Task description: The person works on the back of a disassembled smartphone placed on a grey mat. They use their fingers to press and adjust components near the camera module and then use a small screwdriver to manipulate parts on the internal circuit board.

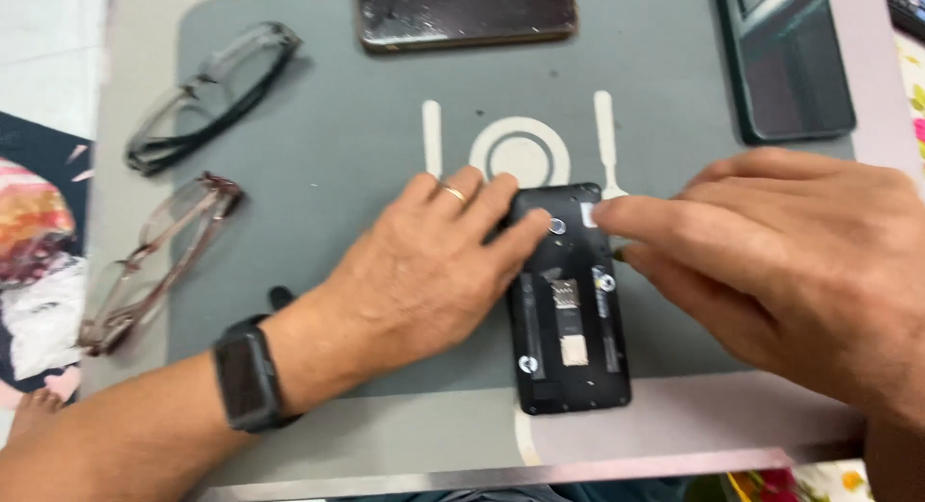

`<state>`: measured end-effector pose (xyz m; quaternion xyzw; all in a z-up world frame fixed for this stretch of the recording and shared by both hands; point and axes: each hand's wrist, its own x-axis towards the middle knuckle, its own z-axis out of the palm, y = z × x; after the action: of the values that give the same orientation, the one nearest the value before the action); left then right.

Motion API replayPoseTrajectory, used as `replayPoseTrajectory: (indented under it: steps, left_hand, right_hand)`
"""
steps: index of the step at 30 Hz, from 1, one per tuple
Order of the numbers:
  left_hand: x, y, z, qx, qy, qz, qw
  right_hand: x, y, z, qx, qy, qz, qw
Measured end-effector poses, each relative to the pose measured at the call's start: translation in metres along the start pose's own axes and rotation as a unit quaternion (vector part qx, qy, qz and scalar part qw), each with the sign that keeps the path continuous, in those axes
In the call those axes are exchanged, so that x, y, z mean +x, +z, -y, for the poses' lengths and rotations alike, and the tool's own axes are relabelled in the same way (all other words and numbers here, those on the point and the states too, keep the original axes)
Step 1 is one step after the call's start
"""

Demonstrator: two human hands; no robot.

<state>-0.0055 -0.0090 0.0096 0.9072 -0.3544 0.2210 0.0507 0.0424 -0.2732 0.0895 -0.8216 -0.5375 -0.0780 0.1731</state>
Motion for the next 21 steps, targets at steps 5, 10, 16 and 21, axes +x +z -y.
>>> replayPoseTrajectory:
  steps: [5,10,16,21]
  left_hand:
    - [-0.0033,0.0028,0.0006,0.019,-0.006,0.002,1.0]
    - [-0.0013,0.0022,0.002,0.029,-0.003,0.001,1.0]
    - [-0.0015,0.0016,0.0042,0.042,0.008,0.034,0.999]
    - [-0.0024,0.004,0.0061,0.034,0.014,0.019,0.999]
  right_hand:
    - [-0.0017,0.0008,0.0008,-0.035,0.038,0.02,0.998]
    - [-0.0037,0.0014,0.0036,-0.069,0.038,0.028,0.996]
    - [-0.0044,0.004,0.0016,-0.084,0.045,-0.002,0.995]
    - [-0.0008,0.0016,0.0031,-0.088,0.031,0.043,0.995]
